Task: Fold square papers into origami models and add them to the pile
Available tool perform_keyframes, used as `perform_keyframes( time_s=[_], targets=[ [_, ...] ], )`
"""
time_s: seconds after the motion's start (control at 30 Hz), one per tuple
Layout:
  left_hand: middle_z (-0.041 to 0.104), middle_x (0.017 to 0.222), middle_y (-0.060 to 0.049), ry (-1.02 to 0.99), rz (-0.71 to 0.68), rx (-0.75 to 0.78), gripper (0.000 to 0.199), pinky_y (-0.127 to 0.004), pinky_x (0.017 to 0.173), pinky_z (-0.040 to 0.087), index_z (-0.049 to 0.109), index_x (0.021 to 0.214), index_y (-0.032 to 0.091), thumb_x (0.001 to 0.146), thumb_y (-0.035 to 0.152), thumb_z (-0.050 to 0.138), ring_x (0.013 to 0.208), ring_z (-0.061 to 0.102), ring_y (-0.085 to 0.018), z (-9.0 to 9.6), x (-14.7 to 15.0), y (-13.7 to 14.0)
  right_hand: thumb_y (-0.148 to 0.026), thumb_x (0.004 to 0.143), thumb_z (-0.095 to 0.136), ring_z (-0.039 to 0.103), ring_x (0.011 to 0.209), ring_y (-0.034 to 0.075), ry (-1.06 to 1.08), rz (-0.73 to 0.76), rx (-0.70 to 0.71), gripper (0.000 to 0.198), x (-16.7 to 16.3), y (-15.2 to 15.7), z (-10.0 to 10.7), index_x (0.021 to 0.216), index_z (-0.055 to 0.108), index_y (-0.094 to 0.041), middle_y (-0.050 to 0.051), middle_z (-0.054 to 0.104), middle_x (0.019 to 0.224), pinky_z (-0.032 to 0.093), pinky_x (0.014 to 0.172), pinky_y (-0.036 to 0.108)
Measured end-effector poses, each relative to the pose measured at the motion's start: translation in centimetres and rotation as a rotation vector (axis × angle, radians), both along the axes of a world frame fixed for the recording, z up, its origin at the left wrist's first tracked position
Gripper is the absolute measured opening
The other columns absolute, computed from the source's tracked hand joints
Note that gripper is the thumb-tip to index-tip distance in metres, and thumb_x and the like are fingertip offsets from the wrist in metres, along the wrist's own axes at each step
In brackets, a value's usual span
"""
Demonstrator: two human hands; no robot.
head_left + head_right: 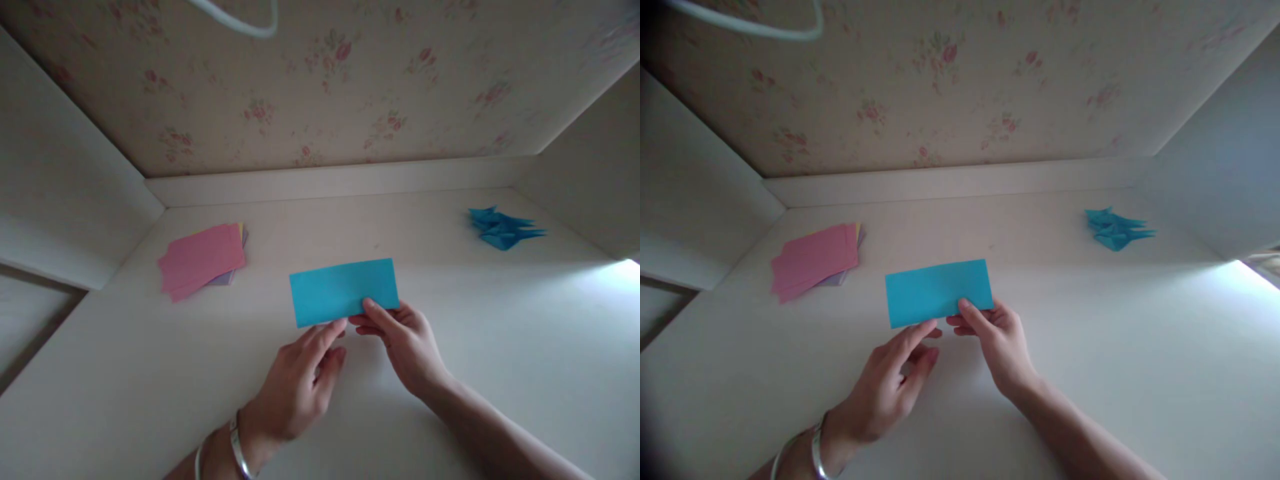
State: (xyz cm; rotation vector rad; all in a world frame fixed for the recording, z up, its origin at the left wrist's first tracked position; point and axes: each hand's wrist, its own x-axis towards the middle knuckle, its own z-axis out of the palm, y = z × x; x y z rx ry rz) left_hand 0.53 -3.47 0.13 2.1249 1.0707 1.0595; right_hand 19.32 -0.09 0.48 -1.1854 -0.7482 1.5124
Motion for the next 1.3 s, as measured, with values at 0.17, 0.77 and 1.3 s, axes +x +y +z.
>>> perform_keyframes(
  time_s=[0.17,0.77,1.3],
  targets=[
    [0.068,0.099,-0.007,0.002,0.182,0.057,0.037,-0.026,0.076,0.059,0.054,0.129,0.020,0.096,0.006,0.050,0.083,0.069,-0.015,0.1,0.0,0.4,-0.041,0.079,0.078,0.072,0.081,0.018,0.045,0.287,-0.006,0.025,-0.6,-1.3,0.7,0.086,0.077,-0.017,0.006,0.079,0.085,0.054,0.078,0.028],
    [0.072,0.075,-0.003,-0.379,0.165,-0.407,0.030,-0.021,0.059,0.054,0.069,0.084,0.017,0.100,0.034,0.050,0.062,0.067,-0.012,1.8,-1.4,0.9,-0.033,0.090,0.063,0.070,0.064,0.016,0.297,0.372,0.068,0.038,1.6,0.3,0.8,0.127,0.058,-0.031,0.001,0.074,0.083,0.053,0.065,0.029],
    [0.073,0.097,-0.007,-0.273,0.118,-0.275,0.015,-0.019,0.054,0.055,0.076,0.086,0.019,0.091,0.025,0.063,0.063,0.066,-0.011,1.9,-1.2,1.5,-0.037,0.089,0.068,0.065,0.079,0.019,-0.411,0.333,0.484,0.020,1.3,-0.4,1.4,0.084,0.077,-0.021,0.007,0.073,0.090,0.050,0.070,0.028]
  ],
)
